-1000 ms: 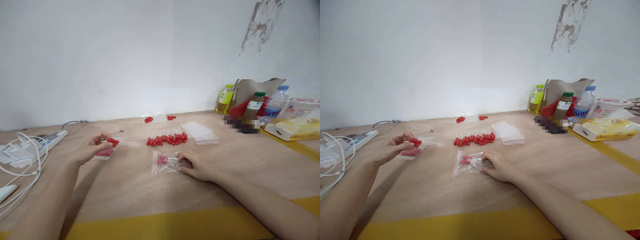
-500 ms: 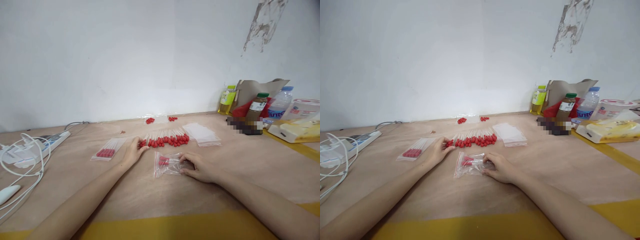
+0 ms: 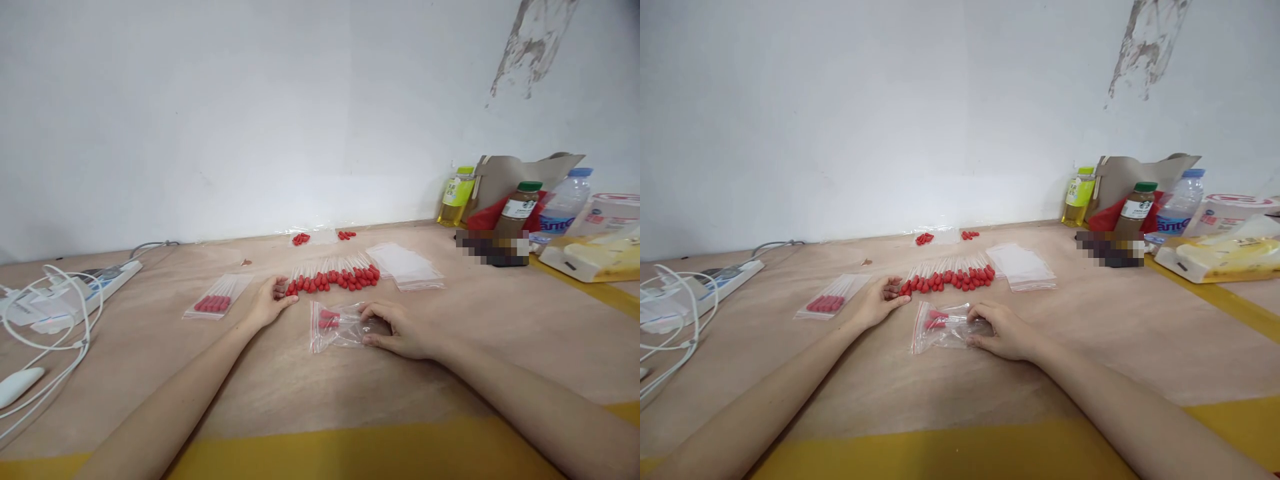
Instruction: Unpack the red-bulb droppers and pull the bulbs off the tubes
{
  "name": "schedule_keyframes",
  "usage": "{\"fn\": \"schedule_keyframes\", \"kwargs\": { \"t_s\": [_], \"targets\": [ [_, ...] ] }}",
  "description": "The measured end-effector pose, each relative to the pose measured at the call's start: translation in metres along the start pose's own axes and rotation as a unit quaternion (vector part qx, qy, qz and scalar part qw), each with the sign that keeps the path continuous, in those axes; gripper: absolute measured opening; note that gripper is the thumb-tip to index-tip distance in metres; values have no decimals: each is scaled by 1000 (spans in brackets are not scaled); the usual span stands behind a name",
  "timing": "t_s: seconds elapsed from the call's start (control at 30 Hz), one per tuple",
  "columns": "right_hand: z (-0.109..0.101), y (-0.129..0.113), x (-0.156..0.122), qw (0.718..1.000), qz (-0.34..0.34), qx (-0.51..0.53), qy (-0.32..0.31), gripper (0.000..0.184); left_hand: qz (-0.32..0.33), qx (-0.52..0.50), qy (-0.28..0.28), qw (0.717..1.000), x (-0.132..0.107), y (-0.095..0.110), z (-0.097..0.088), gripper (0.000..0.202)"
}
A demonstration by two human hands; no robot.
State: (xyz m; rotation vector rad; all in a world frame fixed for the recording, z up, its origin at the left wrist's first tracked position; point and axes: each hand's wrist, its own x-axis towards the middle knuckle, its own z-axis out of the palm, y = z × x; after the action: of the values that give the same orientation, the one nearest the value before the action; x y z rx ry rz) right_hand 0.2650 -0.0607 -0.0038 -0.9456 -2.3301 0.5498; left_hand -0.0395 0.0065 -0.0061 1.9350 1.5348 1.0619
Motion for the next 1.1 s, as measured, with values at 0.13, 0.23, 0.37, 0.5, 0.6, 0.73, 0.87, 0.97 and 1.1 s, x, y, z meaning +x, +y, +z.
{"fn": "schedule_keyframes", "kwargs": {
  "t_s": [0.13, 0.23, 0.37, 0.5, 0.6, 0.73, 0.87, 0.97, 1.1],
  "targets": [
    [-2, 2, 0, 1000, -6, 2, -5, 25, 38, 77, 59, 995, -6, 8, -1, 52],
    [-3, 4, 1, 1000, -10, 5, -11, 26, 142, 141, 122, 972, -25, 22, -3, 27],
    [-1, 6, 2, 999, -26, 19, -10, 28, 264, 108, -22, 958, -59, 41, 2, 12],
    [-1, 7, 2, 997, -64, 37, -33, 30, 251, 74, -89, 961, -71, 56, 14, 24],
    [-1, 6, 1, 994, -88, 45, -56, 30, 240, 88, -121, 959, -67, 62, 18, 29],
    [-3, 2, 1, 993, -87, 39, -76, 28, 238, 113, -182, 947, -63, 65, 17, 23],
    [-3, -3, 0, 994, -68, 25, -76, 30, 235, 145, -165, 947, -68, 65, 16, 9],
    [-3, -5, -1, 995, -59, 17, -75, 31, 241, 154, -149, 947, -71, 63, 15, 5],
    [-4, -4, -1, 996, -50, 14, -77, 33, 215, 118, -150, 958, -73, 58, 10, 6]
  ]
}}
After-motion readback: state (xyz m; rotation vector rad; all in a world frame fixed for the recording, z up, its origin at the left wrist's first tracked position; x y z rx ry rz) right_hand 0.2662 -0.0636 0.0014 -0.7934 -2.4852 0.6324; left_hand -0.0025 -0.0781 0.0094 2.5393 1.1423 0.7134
